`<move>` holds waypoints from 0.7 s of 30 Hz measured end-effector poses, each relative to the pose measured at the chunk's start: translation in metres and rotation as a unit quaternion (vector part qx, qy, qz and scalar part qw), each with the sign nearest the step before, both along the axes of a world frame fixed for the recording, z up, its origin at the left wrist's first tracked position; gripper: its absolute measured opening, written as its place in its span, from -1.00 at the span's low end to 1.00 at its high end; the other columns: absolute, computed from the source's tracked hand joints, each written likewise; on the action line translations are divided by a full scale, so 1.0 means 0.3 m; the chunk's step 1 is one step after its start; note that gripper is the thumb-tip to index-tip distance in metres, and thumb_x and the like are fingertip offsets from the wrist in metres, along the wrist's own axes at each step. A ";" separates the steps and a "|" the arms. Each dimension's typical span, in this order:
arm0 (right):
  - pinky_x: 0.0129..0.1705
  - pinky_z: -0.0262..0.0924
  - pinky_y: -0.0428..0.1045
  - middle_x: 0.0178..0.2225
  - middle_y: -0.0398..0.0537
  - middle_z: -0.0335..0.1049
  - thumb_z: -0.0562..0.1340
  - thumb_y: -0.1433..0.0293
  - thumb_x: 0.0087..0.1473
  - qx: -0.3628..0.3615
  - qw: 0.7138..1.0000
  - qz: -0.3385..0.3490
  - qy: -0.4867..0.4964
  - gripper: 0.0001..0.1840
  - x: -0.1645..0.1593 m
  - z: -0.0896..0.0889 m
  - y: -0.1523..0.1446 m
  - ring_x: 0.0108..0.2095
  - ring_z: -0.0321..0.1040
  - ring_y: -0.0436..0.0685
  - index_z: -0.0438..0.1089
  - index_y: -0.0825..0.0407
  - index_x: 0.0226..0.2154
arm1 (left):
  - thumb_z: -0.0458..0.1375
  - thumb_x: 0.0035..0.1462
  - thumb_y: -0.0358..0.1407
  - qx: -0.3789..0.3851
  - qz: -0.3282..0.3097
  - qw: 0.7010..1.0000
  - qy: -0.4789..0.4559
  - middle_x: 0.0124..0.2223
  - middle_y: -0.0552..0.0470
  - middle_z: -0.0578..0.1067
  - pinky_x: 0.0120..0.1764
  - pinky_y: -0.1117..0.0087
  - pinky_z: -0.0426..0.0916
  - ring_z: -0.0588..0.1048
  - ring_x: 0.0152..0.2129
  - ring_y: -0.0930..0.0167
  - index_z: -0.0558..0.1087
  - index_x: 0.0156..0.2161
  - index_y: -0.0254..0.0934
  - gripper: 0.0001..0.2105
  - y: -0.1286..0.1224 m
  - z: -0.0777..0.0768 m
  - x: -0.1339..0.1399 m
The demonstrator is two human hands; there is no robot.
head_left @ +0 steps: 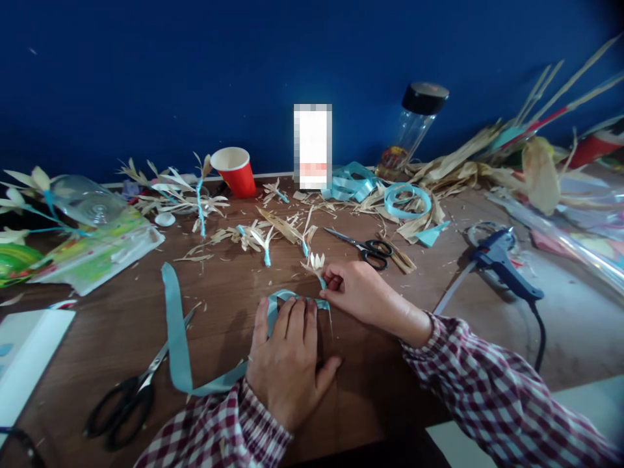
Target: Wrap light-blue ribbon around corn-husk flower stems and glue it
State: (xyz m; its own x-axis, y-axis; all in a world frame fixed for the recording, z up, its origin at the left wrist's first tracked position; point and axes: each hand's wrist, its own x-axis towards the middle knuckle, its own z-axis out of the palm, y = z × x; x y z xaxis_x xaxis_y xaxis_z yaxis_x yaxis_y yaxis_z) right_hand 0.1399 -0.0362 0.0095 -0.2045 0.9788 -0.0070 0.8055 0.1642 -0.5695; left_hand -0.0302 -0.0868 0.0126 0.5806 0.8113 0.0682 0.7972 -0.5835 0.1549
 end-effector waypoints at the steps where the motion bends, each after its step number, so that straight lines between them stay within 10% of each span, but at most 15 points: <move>1: -0.49 -0.06 -0.13 -0.55 -0.20 0.40 0.28 0.41 -0.11 0.001 1.000 0.000 -0.002 -0.92 -0.001 -0.001 0.000 -0.53 0.27 -0.05 0.35 0.05 -0.51 | 0.03 0.04 -0.08 0.000 0.000 1.000 -0.001 0.05 -0.34 0.35 0.12 -0.14 -0.18 0.25 0.02 0.06 0.28 0.09 -0.52 -0.40 0.000 -0.001 0.000; 21: -0.53 -0.13 -0.12 -0.58 -0.22 0.35 0.27 0.31 -0.08 -0.019 0.998 -0.003 -0.056 -0.85 -0.001 0.003 0.013 -0.58 0.19 -0.06 0.33 0.04 -0.51 | 0.04 0.04 -0.01 0.009 -0.008 1.000 -0.005 0.05 -0.30 0.33 0.09 -0.14 -0.09 0.24 0.03 0.04 0.30 0.09 -0.25 -0.46 -0.005 -0.014 -0.017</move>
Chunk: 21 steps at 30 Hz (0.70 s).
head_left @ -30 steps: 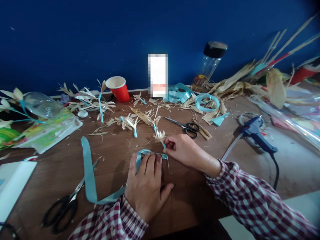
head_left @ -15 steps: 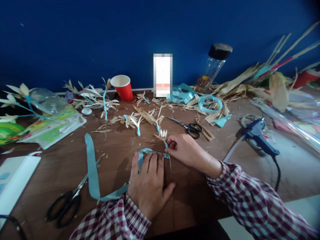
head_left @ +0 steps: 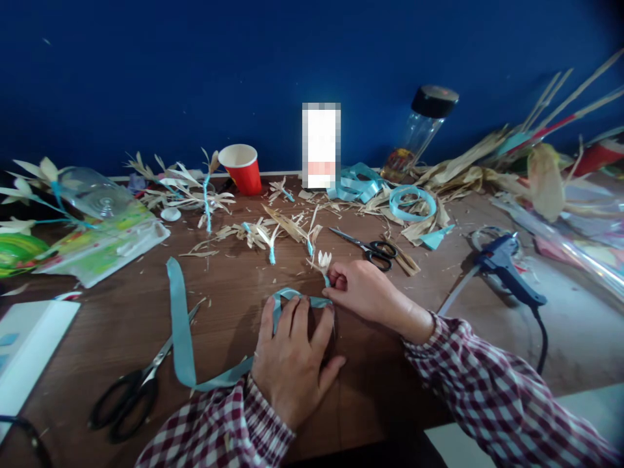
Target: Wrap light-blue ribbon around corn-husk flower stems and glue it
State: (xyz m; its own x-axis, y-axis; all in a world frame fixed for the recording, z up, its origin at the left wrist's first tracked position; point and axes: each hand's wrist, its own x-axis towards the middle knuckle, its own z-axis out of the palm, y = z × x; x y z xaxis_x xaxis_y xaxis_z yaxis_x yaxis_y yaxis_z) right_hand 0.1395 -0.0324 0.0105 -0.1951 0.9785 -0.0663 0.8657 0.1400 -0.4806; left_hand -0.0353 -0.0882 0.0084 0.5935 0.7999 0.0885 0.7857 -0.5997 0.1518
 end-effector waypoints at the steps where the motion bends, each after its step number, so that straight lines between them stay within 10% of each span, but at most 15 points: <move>1: -0.53 -0.13 -0.12 -0.57 -0.22 0.35 0.27 0.31 -0.08 0.000 1.000 0.000 0.001 -0.85 0.001 0.001 0.000 -0.57 0.20 -0.06 0.34 0.04 -0.51 | 0.05 0.04 0.00 0.004 -0.003 1.000 -0.001 0.05 -0.29 0.32 0.08 -0.15 -0.07 0.24 0.03 0.04 0.31 0.08 -0.18 -0.48 0.000 0.000 0.000; 21: -0.55 -0.14 -0.12 -0.58 -0.21 0.38 0.27 0.22 -0.05 0.010 1.000 -0.021 0.006 -0.79 -0.006 -0.008 -0.004 -0.58 0.22 -0.05 0.37 0.02 -0.52 | 0.07 -0.05 0.12 -0.016 0.007 1.000 0.008 0.07 -0.27 0.30 0.05 -0.21 -0.10 0.21 0.04 0.03 0.31 0.08 -0.09 -0.40 -0.007 0.006 0.002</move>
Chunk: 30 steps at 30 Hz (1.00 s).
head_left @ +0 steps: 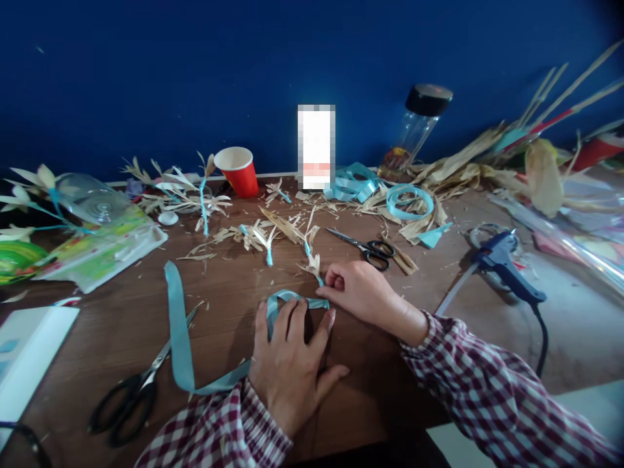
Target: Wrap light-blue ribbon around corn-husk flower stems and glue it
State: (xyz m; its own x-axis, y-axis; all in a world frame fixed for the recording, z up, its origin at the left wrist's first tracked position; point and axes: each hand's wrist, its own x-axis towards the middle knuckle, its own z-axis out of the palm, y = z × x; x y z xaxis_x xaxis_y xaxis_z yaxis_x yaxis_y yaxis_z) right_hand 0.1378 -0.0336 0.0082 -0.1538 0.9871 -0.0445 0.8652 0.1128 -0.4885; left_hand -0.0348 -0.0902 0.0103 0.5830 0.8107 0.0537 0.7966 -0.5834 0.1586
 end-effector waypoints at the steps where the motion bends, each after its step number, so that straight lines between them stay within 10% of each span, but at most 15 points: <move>1: -0.55 -0.14 -0.12 -0.58 -0.20 0.38 0.27 0.21 -0.04 0.004 1.000 0.002 0.004 -0.78 0.001 -0.002 -0.001 -0.57 0.22 -0.05 0.37 0.02 -0.53 | 0.07 -0.05 0.12 0.000 0.000 1.000 0.000 0.07 -0.26 0.30 0.05 -0.20 -0.11 0.21 0.04 0.03 0.31 0.09 -0.09 -0.40 0.000 0.000 0.000; 15: -0.36 0.07 -0.13 -0.38 -0.07 0.45 0.11 0.39 0.14 0.047 0.995 0.016 0.088 -0.84 0.044 0.035 -0.063 -0.37 0.36 0.03 0.39 0.06 -0.29 | 0.05 -0.01 0.09 0.011 0.038 0.999 0.001 0.05 -0.19 0.29 0.07 -0.18 -0.15 0.20 0.02 0.08 0.29 0.09 -0.14 -0.42 -0.037 0.034 0.044; 30: -0.47 -0.03 -0.13 -0.51 -0.10 0.41 0.19 0.28 0.05 0.019 0.997 0.052 0.062 -0.79 0.024 0.015 -0.051 -0.50 0.29 0.00 0.42 0.06 -0.45 | -0.05 -0.01 0.18 0.026 0.024 0.999 0.034 0.10 -0.15 0.25 0.07 -0.20 -0.24 0.17 0.05 0.10 0.22 0.12 0.06 -0.41 -0.055 0.006 0.005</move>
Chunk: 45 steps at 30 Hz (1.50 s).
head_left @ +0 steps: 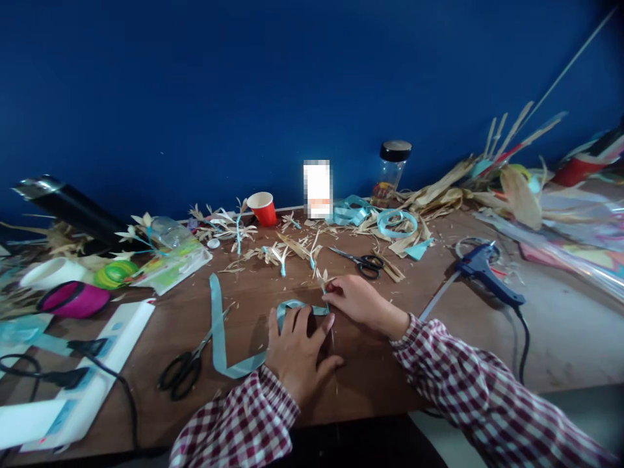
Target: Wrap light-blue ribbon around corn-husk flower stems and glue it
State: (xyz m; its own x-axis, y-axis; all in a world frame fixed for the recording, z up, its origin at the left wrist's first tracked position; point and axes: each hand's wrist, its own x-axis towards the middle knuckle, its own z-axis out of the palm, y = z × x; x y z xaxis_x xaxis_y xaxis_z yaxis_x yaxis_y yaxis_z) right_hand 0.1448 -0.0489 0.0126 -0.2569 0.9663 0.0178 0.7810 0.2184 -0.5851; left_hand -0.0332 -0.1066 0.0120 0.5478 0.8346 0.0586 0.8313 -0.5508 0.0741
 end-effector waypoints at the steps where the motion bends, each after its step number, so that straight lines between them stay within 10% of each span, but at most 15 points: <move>1: -0.48 -0.04 -0.13 -0.52 -0.10 0.41 0.19 0.27 0.05 0.000 1.000 0.006 -0.002 -0.78 0.003 0.001 -0.001 -0.51 0.28 -0.01 0.42 0.06 -0.47 | -0.05 -0.02 0.18 0.000 -0.002 1.000 0.000 0.10 -0.15 0.25 0.07 -0.20 -0.24 0.18 0.05 0.10 0.22 0.12 0.07 -0.41 -0.003 0.000 -0.001; 12: -0.47 -0.03 -0.12 -0.54 -0.14 0.38 0.20 0.33 0.02 -0.009 0.994 0.064 0.083 -0.82 0.027 0.001 -0.008 -0.53 0.21 -0.04 0.41 0.10 -0.48 | 0.08 0.00 0.06 0.042 -0.057 0.997 -0.043 0.16 -0.13 0.21 0.05 -0.19 -0.05 0.18 0.08 0.07 0.21 0.10 0.19 -0.49 -0.051 -0.018 -0.031; 17: -0.43 0.04 -0.11 -0.49 -0.10 0.40 0.17 0.35 0.05 -0.021 0.987 0.111 0.114 -0.83 0.066 0.027 0.006 -0.50 0.23 -0.01 0.40 0.09 -0.47 | 0.09 0.07 -0.07 0.050 -0.130 0.987 -0.077 0.15 -0.15 0.26 0.07 -0.06 0.05 0.20 0.08 0.11 0.27 0.10 -0.08 -0.53 -0.037 0.047 -0.089; 20: -0.43 0.05 -0.10 -0.50 -0.10 0.40 0.15 0.37 0.06 -0.044 0.983 0.143 0.107 -0.81 0.075 0.043 0.013 -0.50 0.24 0.00 0.40 0.10 -0.49 | 0.05 0.14 -0.25 0.045 -0.069 0.983 -0.162 -0.04 -0.10 0.44 0.00 0.19 0.23 0.35 -0.05 0.27 0.41 -0.03 -0.24 -0.71 0.043 0.086 -0.108; 32: -0.48 0.03 -0.14 -0.52 -0.21 0.25 0.15 0.31 0.07 -0.102 0.951 0.138 0.256 -0.83 0.097 0.081 0.005 -0.51 0.14 -0.05 0.32 0.09 -0.41 | -0.03 0.15 -0.28 -0.414 -0.124 0.887 -0.162 -0.38 0.05 0.49 -0.34 0.45 0.26 0.40 -0.44 0.44 0.46 -0.32 -0.34 -0.76 0.309 0.130 0.032; 45: -0.41 0.09 -0.14 -0.47 -0.17 0.30 0.16 0.37 0.02 -0.126 0.932 0.117 0.320 -0.88 0.101 0.083 0.001 -0.46 0.19 -0.03 0.34 0.08 -0.39 | 0.21 -0.11 -0.33 -0.469 -0.041 0.854 -0.222 -0.46 0.10 0.50 -0.33 0.43 0.28 0.41 -0.50 0.47 0.50 -0.38 -0.32 -0.87 0.308 0.136 0.064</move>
State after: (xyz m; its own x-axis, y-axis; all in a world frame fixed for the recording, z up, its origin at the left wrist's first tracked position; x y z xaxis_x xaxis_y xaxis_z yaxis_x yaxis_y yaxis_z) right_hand 0.1752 -0.0487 0.0374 -0.4749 0.8798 0.0201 0.2022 0.1313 -0.9705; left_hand -0.0141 -0.0141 0.0529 0.7035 0.5886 -0.3984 0.5691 -0.1307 0.8118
